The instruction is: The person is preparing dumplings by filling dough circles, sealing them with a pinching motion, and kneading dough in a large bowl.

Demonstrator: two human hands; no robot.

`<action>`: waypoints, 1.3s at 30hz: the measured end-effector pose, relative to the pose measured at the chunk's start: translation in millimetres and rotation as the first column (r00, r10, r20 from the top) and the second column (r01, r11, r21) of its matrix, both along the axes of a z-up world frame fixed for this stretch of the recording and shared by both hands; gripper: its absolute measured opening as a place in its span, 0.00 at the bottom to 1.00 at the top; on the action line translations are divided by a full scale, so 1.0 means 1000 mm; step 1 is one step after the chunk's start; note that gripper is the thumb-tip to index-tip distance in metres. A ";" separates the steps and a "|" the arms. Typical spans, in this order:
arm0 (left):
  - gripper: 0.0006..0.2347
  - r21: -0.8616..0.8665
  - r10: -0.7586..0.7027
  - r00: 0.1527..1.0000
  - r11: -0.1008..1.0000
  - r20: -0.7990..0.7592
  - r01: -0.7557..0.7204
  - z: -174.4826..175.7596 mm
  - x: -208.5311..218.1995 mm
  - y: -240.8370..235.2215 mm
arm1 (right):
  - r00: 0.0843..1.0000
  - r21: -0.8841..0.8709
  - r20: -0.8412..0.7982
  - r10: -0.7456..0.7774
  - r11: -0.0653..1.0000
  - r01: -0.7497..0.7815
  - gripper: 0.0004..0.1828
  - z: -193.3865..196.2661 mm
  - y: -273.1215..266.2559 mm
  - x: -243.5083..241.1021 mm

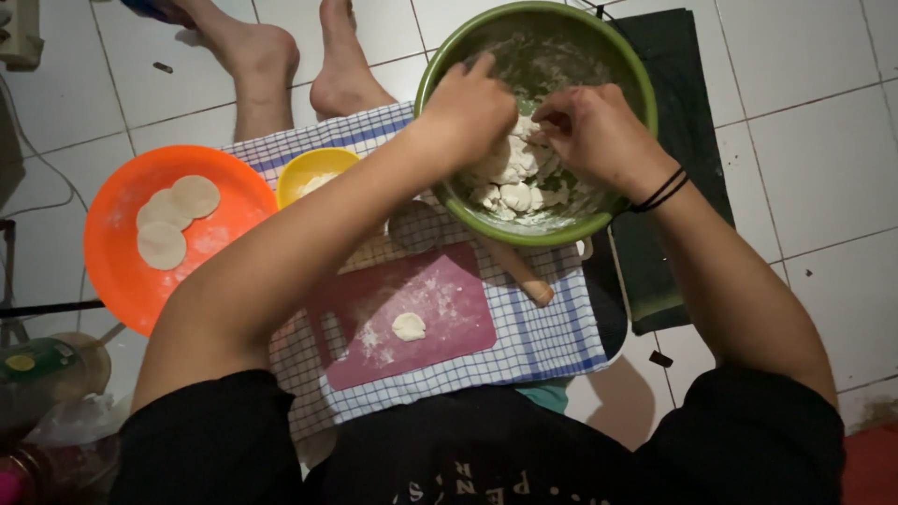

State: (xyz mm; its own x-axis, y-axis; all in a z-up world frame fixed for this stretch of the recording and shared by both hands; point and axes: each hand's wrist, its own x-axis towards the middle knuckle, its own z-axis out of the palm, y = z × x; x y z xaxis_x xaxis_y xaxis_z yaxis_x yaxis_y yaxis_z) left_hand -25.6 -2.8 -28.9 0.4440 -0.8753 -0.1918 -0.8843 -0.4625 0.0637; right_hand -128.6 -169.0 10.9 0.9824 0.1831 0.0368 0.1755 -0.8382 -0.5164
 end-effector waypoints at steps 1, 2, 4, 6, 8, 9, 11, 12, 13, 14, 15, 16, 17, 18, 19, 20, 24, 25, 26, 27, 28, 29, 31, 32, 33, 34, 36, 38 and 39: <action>0.04 0.000 -0.001 1.000 1.000 0.003 0.001 -0.008 0.007 -0.002 | 1.000 0.000 0.003 -0.001 1.000 0.001 0.12 0.001 0.000 0.000; 0.09 -0.100 -0.007 0.999 0.995 0.041 0.011 -0.016 0.013 -0.003 | 1.000 0.000 -0.004 0.001 1.000 -0.001 0.12 0.001 0.001 0.000; 0.13 -0.200 -0.006 0.997 0.980 0.080 0.022 -0.028 0.020 -0.009 | 1.000 -0.001 -0.011 0.005 1.000 -0.005 0.12 -0.001 0.002 0.000; 0.08 -0.145 0.068 0.996 0.988 0.054 -0.059 -0.033 0.023 -0.023 | 1.000 -0.011 0.008 0.018 1.000 -0.018 0.13 -0.002 0.001 0.002; 0.07 -0.139 0.100 0.995 0.986 0.021 -0.096 -0.035 0.023 -0.027 | 1.000 0.005 0.008 0.026 1.000 -0.027 0.12 -0.003 0.001 0.004; 0.07 -0.128 0.130 0.991 0.983 -0.015 -0.131 -0.036 0.023 -0.031 | 0.999 0.024 0.005 0.033 0.999 -0.033 0.11 -0.004 0.001 0.004; 0.07 -0.100 0.156 0.988 0.983 -0.010 -0.156 -0.036 0.022 -0.038 | 1.000 0.015 -0.004 0.024 1.000 -0.024 0.12 -0.004 0.000 0.003; 0.07 -0.067 0.182 0.983 0.981 -0.004 -0.182 -0.037 0.022 -0.039 | 1.000 0.010 -0.013 0.017 1.000 -0.017 0.13 -0.005 0.002 0.003; 0.07 -0.066 0.187 0.982 0.980 -0.004 -0.187 -0.032 0.021 -0.037 | 1.000 0.012 -0.013 0.022 1.000 -0.022 0.13 -0.003 0.003 0.002; 0.12 -0.034 0.180 0.983 0.983 -0.027 -0.181 -0.027 0.021 -0.036 | 1.000 0.009 -0.022 0.009 1.000 -0.009 0.13 -0.001 0.005 0.002; 0.17 -0.002 0.174 0.984 0.985 -0.049 -0.174 -0.021 0.020 -0.035 | 1.000 0.006 -0.030 -0.004 1.000 0.005 0.12 0.002 0.005 0.002; 0.17 -0.004 0.173 0.984 0.985 -0.048 -0.174 -0.014 0.019 -0.027 | 1.000 0.004 -0.029 -0.005 1.000 0.005 0.12 0.000 0.004 0.002; 0.18 -0.005 0.165 0.979 0.986 -0.122 -0.167 -0.006 0.018 -0.019 | 1.000 -0.023 -0.007 -0.009 1.000 0.009 0.12 -0.001 0.003 0.002; 0.20 -0.005 0.151 0.968 0.988 -0.199 -0.155 0.000 0.016 -0.012 | 1.000 -0.048 0.011 -0.017 0.999 0.018 0.11 -0.004 0.001 0.000; 0.20 -0.005 0.146 0.969 0.989 -0.200 -0.150 0.007 0.013 -0.003 | 1.000 -0.048 0.009 -0.023 0.999 0.023 0.11 -0.004 -0.001 0.000; 0.14 -0.072 0.101 0.955 0.989 -0.280 -0.125 0.014 0.010 0.007 | 0.999 -0.039 0.044 -0.022 0.999 0.024 0.11 -0.005 -0.002 -0.001; 0.10 -0.185 -0.068 0.972 0.982 -0.223 0.026 0.016 0.003 0.025 | 0.991 0.005 0.134 0.019 1.000 -0.019 0.09 -0.011 -0.005 0.002; 0.10 -0.183 -0.068 0.972 0.983 -0.227 0.027 0.006 0.004 0.023 | 0.991 0.007 0.131 0.017 1.000 -0.018 0.09 -0.012 -0.004 0.000; 0.07 -0.253 -0.113 0.989 0.964 -0.092 0.086 -0.002 0.007 0.021 | 0.990 0.012 0.139 0.012 1.000 -0.014 0.10 -0.012 -0.002 0.001; 0.05 -0.313 -0.146 0.988 0.937 0.047 0.154 -0.010 0.010 0.019 | 0.989 0.016 0.147 0.007 1.000 -0.010 0.11 -0.012 -0.001 0.003; 0.05 -0.315 -0.144 0.988 0.937 0.047 0.152 -0.013 0.011 0.017 | 0.989 0.015 0.147 0.010 1.000 -0.012 0.11 -0.011 0.000 0.003; 0.03 -0.259 -0.147 0.984 0.951 0.103 0.169 -0.016 0.013 0.015 | 0.991 0.004 0.136 0.005 1.000 -0.005 0.11 -0.011 0.000 0.004; 0.02 -0.207 -0.155 0.976 0.961 0.152 0.184 -0.023 0.010 0.012 | 0.993 -0.011 0.119 -0.003 1.000 0.004 0.11 -0.011 0.000 0.003; 0.04 -0.191 -0.164 0.970 0.962 0.180 0.198 -0.025 0.008 0.012 | 0.990 -0.003 0.139 0.003 1.000 -0.003 0.11 -0.011 0.000 0.003; 0.05 -0.174 -0.173 0.963 0.962 0.207 0.211 -0.027 0.005 0.012 | 0.987 0.005 0.158 0.010 1.000 -0.011 0.10 -0.010 0.000 0.003; 0.05 -0.173 -0.170 0.964 0.963 0.207 0.207 -0.022 0.003 0.010 | 0.987 0.006 0.158 0.014 1.000 -0.015 0.10 -0.010 0.001 0.004; 0.10 0.028 -0.232 0.965 0.973 0.118 0.231 -0.010 -0.002 0.007 | 0.994 0.001 0.113 -0.004 1.000 0.004 0.11 -0.009 0.002 0.005; 0.11 0.041 -0.226 0.966 0.974 0.129 0.222 -0.005 -0.012 0.013 | 0.991 0.000 0.133 0.005 1.000 -0.006 0.11 -0.012 0.000 0.006; 0.12 0.052 -0.225 0.964 0.974 0.140 0.220 -0.003 -0.016 0.016 | 0.988 -0.001 0.153 0.009 1.000 -0.009 0.11 -0.014 -0.001 0.006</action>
State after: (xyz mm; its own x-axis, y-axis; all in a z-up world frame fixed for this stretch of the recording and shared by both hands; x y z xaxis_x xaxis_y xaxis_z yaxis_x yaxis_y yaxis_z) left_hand -41.8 12.7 -31.4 0.2637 -0.9489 -0.1735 -0.9639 -0.2524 -0.0847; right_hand -122.7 -170.2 -2.6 0.9636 0.1917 0.1861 0.2596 -0.8367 -0.4823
